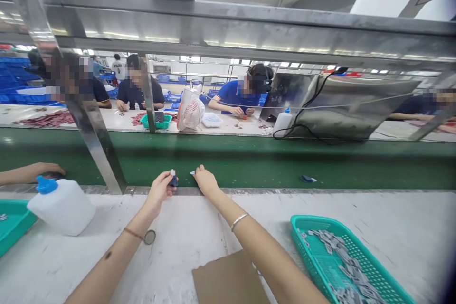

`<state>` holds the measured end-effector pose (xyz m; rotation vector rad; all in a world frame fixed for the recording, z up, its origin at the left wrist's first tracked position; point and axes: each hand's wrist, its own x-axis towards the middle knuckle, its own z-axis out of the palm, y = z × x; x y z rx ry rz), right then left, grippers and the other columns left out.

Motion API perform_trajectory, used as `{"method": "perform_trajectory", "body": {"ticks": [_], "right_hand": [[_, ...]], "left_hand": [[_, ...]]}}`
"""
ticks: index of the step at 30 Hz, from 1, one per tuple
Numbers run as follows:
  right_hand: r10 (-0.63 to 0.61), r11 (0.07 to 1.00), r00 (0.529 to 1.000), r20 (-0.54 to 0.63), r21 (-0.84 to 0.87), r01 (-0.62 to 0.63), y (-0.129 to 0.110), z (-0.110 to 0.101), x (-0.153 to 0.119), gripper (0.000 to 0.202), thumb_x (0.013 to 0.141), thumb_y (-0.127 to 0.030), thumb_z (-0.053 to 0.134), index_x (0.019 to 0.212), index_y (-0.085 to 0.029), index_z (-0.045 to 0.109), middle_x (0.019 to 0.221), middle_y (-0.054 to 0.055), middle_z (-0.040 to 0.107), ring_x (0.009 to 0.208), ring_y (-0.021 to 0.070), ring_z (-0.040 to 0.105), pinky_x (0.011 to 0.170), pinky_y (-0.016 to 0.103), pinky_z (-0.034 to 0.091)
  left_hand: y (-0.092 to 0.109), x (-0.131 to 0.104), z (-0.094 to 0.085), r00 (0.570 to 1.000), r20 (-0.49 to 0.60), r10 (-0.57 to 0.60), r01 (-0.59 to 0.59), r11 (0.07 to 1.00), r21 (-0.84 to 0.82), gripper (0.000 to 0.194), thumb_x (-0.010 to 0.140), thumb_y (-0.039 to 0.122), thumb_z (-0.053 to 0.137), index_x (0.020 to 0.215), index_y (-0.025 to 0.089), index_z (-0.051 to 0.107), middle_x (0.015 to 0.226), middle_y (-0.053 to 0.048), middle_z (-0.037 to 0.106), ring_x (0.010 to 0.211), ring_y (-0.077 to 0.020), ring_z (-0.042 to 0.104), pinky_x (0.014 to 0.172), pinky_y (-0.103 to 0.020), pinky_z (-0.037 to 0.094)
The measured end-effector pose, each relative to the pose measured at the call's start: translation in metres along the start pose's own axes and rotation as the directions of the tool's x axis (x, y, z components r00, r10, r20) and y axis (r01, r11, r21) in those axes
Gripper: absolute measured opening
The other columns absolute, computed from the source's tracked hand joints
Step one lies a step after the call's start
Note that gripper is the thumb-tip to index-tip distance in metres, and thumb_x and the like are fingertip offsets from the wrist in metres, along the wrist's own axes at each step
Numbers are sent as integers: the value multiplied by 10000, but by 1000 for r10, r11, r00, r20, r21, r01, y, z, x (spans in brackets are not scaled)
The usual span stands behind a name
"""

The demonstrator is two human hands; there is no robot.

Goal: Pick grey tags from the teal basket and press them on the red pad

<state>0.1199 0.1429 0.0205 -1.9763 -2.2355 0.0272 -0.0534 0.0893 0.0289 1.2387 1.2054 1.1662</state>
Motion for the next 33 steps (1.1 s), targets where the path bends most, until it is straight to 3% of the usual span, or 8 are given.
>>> {"method": "perform_trajectory", "body": {"ticks": [3,8,13,17,22,25,29,33], "right_hand": [[-41,997,999,-7,-73,40,-5,1,-1,300,937,-317,586,1183,-144,582,1193,100,594,999,213,617,839,404,539],[-64,985,998,-23,-165,60,-12,-4,-2,293,941,-334,579,1159,-138,591,1143,90,617,978,209,625,833,406,539],[-54,980,998,-44,-193,45,-23,-6,-7,269,969,-349,527,1065,-113,615,990,76,667,867,184,659,776,365,544],[-73,986,996,-55,-157,63,-30,-9,-7,323,988,-309,435,1021,-30,594,816,197,682,822,314,693,671,381,509],[-142,989,989,-46,-58,139,-33,-28,-13,375,946,-359,426,1117,-59,573,942,228,687,845,349,682,675,407,496],[-191,981,981,-44,11,192,-14,-53,-47,401,921,-333,440,1221,-89,547,1072,202,673,974,335,649,758,413,498],[-192,974,981,-36,116,195,40,-93,-128,340,947,-375,391,1198,-244,579,1100,61,677,1031,213,624,811,297,497],[56,965,982,-178,262,-7,112,-124,-216,315,923,-388,387,989,-204,634,954,72,695,873,227,642,718,314,499]], "left_hand": [[6,-44,-4,988,68,-142,151,977,-152,453,799,525,540,1105,193,573,895,-88,688,596,-151,632,495,-226,417],[0,-115,-3,901,185,-391,432,792,-431,410,733,336,654,1084,141,571,827,-65,697,461,-86,569,408,-178,338],[-22,-151,0,932,123,-340,345,735,-584,586,611,367,761,1086,119,522,768,-45,676,427,-95,572,379,-178,328],[-31,-158,-1,982,28,-188,160,734,-660,703,550,461,834,1099,145,529,836,-45,650,568,-148,667,541,-234,495],[-27,-155,-10,992,-31,-120,73,769,-635,681,543,464,859,1096,162,600,876,-5,565,580,-134,664,606,-266,528],[-27,-162,-10,987,-2,-161,125,776,-618,660,574,459,849,1108,161,600,871,-13,592,580,-123,646,584,-247,512],[-34,-174,-9,985,13,-174,156,846,-510,563,650,437,822,1101,170,618,906,-24,634,560,-77,588,552,-208,480],[-39,-179,-10,986,39,-160,161,886,-434,393,723,380,788,1030,181,647,1002,-33,651,647,-79,595,599,-194,486]]}}
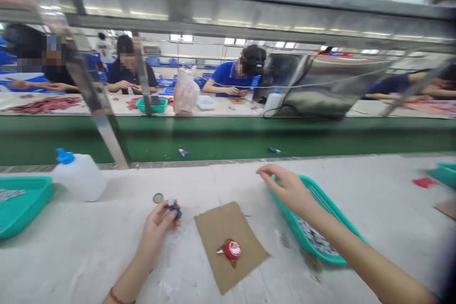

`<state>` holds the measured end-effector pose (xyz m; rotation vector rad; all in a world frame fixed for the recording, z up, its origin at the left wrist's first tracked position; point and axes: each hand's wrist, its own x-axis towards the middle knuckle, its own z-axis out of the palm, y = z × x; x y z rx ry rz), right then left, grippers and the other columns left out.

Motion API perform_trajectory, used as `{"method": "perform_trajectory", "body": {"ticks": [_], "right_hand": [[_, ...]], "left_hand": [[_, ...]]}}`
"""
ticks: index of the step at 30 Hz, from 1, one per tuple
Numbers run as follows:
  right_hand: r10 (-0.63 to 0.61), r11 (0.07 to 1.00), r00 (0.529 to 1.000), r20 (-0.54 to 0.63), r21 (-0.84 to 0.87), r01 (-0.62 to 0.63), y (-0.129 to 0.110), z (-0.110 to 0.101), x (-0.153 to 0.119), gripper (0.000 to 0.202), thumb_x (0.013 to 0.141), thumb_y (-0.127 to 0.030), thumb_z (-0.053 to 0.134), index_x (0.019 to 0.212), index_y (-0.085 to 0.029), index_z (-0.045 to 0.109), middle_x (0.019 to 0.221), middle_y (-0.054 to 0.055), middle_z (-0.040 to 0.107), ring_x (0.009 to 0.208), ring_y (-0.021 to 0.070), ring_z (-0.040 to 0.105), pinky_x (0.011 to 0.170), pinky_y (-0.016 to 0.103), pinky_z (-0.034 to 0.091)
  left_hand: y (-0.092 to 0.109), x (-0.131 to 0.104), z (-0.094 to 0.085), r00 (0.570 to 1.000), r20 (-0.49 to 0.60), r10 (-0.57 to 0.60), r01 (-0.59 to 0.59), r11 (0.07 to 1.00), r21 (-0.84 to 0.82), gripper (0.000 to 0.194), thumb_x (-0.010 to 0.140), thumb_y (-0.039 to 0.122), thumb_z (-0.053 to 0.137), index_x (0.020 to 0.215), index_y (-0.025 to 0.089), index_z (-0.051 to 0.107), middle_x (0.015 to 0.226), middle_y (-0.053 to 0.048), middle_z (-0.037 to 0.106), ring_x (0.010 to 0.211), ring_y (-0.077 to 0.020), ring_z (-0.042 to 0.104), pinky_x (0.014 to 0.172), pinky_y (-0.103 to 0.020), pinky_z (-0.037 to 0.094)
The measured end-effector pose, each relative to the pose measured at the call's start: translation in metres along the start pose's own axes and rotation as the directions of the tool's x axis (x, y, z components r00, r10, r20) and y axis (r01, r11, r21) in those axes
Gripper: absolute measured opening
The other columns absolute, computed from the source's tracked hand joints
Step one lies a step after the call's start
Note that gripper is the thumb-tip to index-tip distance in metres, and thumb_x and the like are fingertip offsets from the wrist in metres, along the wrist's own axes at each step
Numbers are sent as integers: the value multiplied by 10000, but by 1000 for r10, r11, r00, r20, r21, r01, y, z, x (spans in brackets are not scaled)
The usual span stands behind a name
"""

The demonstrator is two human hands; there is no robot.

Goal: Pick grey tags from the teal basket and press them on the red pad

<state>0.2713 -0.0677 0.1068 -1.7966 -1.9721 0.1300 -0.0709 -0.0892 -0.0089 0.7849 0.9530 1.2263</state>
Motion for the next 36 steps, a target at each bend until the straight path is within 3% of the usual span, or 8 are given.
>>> {"method": "perform_trajectory", "body": {"ticks": [3,7,11,16,25,29,33,36], "right_hand": [[235,971,971,42,-64,-232,53,-26,-44,298,888,-373,407,915,-198,646,906,80,705,791,238,642,709,341,500],[273,960,941,198,-115,-254,95,-22,-66,305,831,-329,478,1018,-185,671,955,93,711,803,249,655,699,334,512],[275,958,942,194,-135,-252,99,1,-55,384,862,-370,483,1132,-156,654,976,119,711,878,272,667,708,321,507],[298,951,938,177,-146,-274,101,16,-34,245,848,-287,504,892,-149,702,952,140,736,898,282,684,768,326,510],[212,977,953,216,-72,-201,103,9,-32,145,754,-213,531,735,-209,675,833,130,744,783,299,701,705,364,529],[225,973,958,180,-95,-211,109,8,-34,112,687,-196,526,649,-244,620,731,136,721,689,321,689,625,395,509],[233,970,962,143,-107,-219,114,9,-39,160,686,-225,507,760,-248,647,689,132,695,652,319,672,601,399,495],[288,958,950,124,-31,-286,115,9,-46,242,722,-295,499,845,-257,705,798,135,730,733,333,693,617,405,518]], "left_hand": [[3,-5,0,999,-20,-27,28,1000,10,390,716,386,791,1019,187,645,1029,-27,641,721,-114,634,667,-221,518],[10,-11,4,998,-37,-46,47,999,14,405,693,401,800,998,189,640,995,-20,636,775,-161,667,721,-260,542],[12,-12,7,999,-24,-39,40,999,32,395,712,417,779,998,193,625,982,-10,623,771,-157,668,730,-256,540],[12,-11,10,999,-2,-37,37,996,82,393,718,414,762,991,178,605,982,-22,619,761,-166,672,721,-272,540],[19,-6,17,999,27,-32,31,999,21,296,724,368,671,915,187,536,853,6,606,573,-79,540,553,-210,425],[30,7,16,998,-46,-46,48,998,39,304,670,359,698,721,199,444,580,83,430,454,-63,407,445,-183,301],[55,28,10,997,-67,-26,31,997,77,368,644,345,739,633,197,402,512,95,356,436,-57,361,425,-173,254],[66,34,11,998,-51,-32,35,998,56,283,694,404,667,760,189,495,566,81,411,440,-61,372,423,-178,244]]}}
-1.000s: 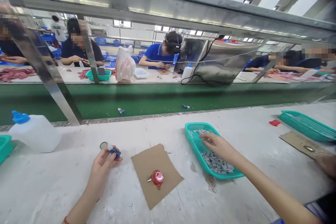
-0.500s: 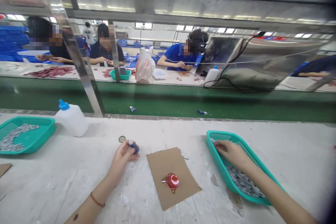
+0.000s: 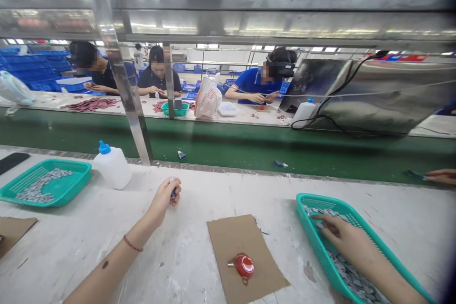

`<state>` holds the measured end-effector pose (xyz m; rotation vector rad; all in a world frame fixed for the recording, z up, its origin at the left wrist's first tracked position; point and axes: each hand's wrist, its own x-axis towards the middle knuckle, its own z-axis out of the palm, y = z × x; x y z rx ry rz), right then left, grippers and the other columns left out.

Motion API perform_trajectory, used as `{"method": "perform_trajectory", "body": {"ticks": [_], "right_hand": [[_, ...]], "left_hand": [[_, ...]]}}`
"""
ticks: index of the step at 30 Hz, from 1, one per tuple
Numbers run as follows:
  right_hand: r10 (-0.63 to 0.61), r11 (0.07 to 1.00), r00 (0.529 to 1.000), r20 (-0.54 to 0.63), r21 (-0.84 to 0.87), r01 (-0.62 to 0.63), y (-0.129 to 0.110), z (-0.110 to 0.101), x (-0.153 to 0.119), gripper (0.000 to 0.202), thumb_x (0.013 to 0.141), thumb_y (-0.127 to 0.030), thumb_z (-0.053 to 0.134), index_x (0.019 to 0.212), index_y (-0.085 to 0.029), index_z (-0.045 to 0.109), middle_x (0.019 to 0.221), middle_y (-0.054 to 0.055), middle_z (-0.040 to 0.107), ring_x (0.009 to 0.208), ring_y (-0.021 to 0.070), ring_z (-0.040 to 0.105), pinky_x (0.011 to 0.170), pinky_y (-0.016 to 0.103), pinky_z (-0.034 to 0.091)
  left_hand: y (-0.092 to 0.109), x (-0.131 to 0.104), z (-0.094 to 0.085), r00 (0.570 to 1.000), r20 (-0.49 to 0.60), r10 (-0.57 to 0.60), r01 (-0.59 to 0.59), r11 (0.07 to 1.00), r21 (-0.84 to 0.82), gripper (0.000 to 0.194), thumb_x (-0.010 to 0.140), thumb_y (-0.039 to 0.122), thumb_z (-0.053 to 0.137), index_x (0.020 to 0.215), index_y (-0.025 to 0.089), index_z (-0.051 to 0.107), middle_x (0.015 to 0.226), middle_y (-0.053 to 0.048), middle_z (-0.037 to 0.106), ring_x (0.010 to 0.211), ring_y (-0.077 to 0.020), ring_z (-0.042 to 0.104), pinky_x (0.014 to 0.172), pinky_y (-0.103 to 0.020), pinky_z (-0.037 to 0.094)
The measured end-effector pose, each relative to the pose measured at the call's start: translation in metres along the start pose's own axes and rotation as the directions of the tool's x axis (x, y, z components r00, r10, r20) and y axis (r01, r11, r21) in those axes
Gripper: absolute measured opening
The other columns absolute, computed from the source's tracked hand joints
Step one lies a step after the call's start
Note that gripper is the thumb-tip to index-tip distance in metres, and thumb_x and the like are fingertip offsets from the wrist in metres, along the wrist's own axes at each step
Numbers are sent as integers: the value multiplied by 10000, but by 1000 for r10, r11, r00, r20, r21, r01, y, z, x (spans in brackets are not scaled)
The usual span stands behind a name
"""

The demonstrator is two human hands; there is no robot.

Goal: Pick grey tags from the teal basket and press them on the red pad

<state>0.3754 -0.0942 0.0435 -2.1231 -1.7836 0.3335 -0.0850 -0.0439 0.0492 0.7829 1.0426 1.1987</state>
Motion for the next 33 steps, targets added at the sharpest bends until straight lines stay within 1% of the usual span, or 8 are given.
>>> {"method": "perform_trajectory", "body": {"ticks": [3,6,10,15,18,24,29,33], "right_hand": [[80,971,996,35,225,-86,1,-2,-10,241,732,-364,536,820,-265,738,901,129,749,825,349,707,676,411,561],[216,853,973,78,471,-227,-5,-8,-26,226,711,-416,613,812,-256,737,906,139,751,821,366,716,705,418,588],[349,734,937,8,620,-278,-33,-19,-56,325,665,-454,712,933,-272,742,1041,120,734,856,372,715,764,429,593],[257,638,959,121,724,-263,-83,-2,-97,379,704,-481,733,1004,-251,746,909,113,758,900,341,714,781,403,602],[115,703,989,98,695,-150,-108,27,-113,346,730,-496,721,942,-225,754,958,107,747,844,303,724,728,369,612],[-111,917,981,-158,365,162,-124,78,-126,262,889,-448,566,851,-230,707,862,73,704,744,239,654,669,376,556],[-226,938,929,-292,194,289,-117,92,-136,181,928,-346,533,871,-252,677,898,77,689,852,270,632,762,438,513],[-283,926,911,-300,163,341,-113,95,-144,166,931,-284,526,990,-286,681,957,60,699,873,269,636,802,452,510]], "left_hand": [[-7,-8,7,996,55,-72,73,997,-27,347,692,414,598,923,158,563,626,54,465,444,-72,391,419,-195,256],[-21,-24,15,982,108,-155,163,984,-68,384,660,346,644,969,122,602,703,22,511,516,-88,480,467,-214,347],[-34,-40,23,958,162,-237,248,967,-54,407,693,345,745,1018,136,620,811,-14,581,663,-132,614,609,-245,468],[-46,-48,24,943,165,-290,285,957,55,476,691,486,767,994,156,605,847,-34,660,492,-85,573,447,-198,391],[-51,-53,23,955,152,-255,246,966,78,476,666,482,794,947,147,605,851,-47,689,505,-79,576,452,-183,395],[-51,-63,27,940,218,-262,266,964,9,396,714,426,777,957,153,625,1049,-105,697,862,-201,683,775,-289,540],[-57,-66,30,945,247,-214,220,975,3,319,752,374,752,973,173,640,1092,-94,673,935,-223,672,775,-284,542],[-63,-67,28,954,246,-171,177,984,-2,272,772,358,735,966,185,655,1059,-71,659,932,-214,668,771,-276,544]]}}
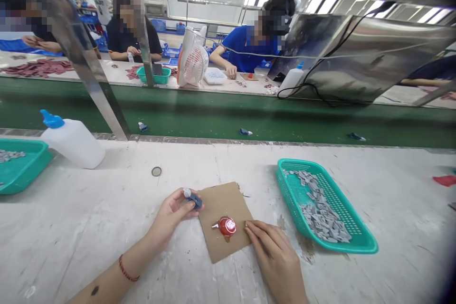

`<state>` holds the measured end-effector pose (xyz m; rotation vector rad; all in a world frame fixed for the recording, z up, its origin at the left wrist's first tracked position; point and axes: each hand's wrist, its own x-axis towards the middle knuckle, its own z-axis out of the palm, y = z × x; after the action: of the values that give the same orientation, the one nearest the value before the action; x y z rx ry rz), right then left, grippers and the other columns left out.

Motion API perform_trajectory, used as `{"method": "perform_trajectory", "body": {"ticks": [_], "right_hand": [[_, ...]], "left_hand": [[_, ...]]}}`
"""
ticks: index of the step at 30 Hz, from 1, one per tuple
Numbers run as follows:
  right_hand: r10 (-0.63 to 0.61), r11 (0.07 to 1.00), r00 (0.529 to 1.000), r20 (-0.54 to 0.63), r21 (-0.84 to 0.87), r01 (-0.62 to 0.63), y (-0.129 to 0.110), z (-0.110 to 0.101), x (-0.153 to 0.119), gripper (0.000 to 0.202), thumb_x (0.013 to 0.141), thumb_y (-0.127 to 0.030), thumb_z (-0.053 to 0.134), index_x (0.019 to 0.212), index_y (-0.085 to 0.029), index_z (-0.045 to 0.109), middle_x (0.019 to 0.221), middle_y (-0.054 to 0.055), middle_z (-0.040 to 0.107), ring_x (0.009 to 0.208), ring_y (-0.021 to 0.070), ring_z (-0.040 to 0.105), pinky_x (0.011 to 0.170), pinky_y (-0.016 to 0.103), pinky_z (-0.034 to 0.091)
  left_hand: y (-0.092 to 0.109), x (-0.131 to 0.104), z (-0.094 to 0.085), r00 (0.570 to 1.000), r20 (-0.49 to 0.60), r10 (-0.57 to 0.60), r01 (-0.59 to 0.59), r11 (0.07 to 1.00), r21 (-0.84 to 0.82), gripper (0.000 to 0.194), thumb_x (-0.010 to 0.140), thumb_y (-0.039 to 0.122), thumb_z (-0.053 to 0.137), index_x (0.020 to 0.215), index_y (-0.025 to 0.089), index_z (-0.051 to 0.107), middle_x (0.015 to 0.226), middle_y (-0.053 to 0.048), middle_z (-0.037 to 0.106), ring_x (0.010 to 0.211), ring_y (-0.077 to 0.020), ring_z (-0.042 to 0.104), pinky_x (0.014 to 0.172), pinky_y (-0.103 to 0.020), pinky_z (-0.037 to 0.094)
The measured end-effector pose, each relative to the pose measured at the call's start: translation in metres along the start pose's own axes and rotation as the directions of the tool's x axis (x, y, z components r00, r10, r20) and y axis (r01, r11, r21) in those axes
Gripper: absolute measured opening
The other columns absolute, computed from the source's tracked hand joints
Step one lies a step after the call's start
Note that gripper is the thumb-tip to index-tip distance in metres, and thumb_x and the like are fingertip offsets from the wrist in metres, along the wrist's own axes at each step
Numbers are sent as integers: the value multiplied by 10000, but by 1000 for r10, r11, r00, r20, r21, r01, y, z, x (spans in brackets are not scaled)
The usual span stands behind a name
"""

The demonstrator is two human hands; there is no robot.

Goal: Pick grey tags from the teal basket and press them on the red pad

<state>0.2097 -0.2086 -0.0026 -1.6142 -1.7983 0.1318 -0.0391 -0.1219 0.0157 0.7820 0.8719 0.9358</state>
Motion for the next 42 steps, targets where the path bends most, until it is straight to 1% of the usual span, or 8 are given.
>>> {"method": "perform_trajectory", "body": {"ticks": [6,9,15,20,27,37,40,42], "right_hand": [[15,1000,999,51,-9,-14,-4,-7,-1,201,934,-293,502,1007,-286,690,977,63,700,904,275,632,824,465,503],[85,996,991,99,24,-88,-4,-12,6,201,925,-332,510,906,-260,697,928,65,702,893,268,633,810,448,513],[225,965,939,262,75,-252,0,-20,21,215,869,-403,570,833,-243,709,832,52,688,722,224,623,658,357,524],[219,947,936,276,172,-272,-15,-25,32,220,867,-417,593,855,-229,707,846,54,675,750,212,617,686,330,512],[162,945,918,363,210,-250,-48,-22,51,205,884,-363,581,868,-209,716,854,73,674,787,219,613,684,326,492],[151,948,868,473,180,-263,-54,-16,55,161,871,-244,564,867,-242,725,912,48,695,890,219,619,760,336,471],[196,920,864,463,218,-325,-56,-17,58,139,843,-273,603,834,-236,737,887,54,698,864,222,622,753,339,468],[270,851,847,458,298,-432,-56,-20,61,125,805,-322,663,807,-226,742,866,56,700,827,217,628,741,334,474]], "left_hand": [[-2,-1,1,999,22,41,-42,998,56,252,782,339,725,971,183,666,1069,-76,667,859,-183,655,708,-253,532],[-3,-1,3,997,43,65,-68,994,80,221,777,322,727,935,180,667,1057,-77,677,892,-183,634,705,-239,522],[-5,-2,4,995,76,67,-73,994,83,205,780,307,722,936,186,663,1045,-65,688,857,-170,648,718,-240,516],[-7,-3,4,992,88,88,-95,992,79,194,767,301,734,900,178,663,1035,-77,690,918,-195,640,774,-275,524],[-11,-4,1,989,125,75,-94,984,153,197,805,313,703,948,184,661,1015,-64,675,846,-161,635,767,-269,512],[-14,-3,0,986,145,85,-104,986,129,191,802,303,716,930,176,655,1008,-63,670,846,-150,641,761,-257,504],[-14,-4,1,985,146,90,-111,984,139,187,799,296,720,924,172,657,996,-64,676,844,-148,643,749,-247,498],[-13,-5,2,985,145,96,-115,984,135,186,802,291,718,930,171,657,1001,-63,676,858,-151,650,755,-246,498]]}}
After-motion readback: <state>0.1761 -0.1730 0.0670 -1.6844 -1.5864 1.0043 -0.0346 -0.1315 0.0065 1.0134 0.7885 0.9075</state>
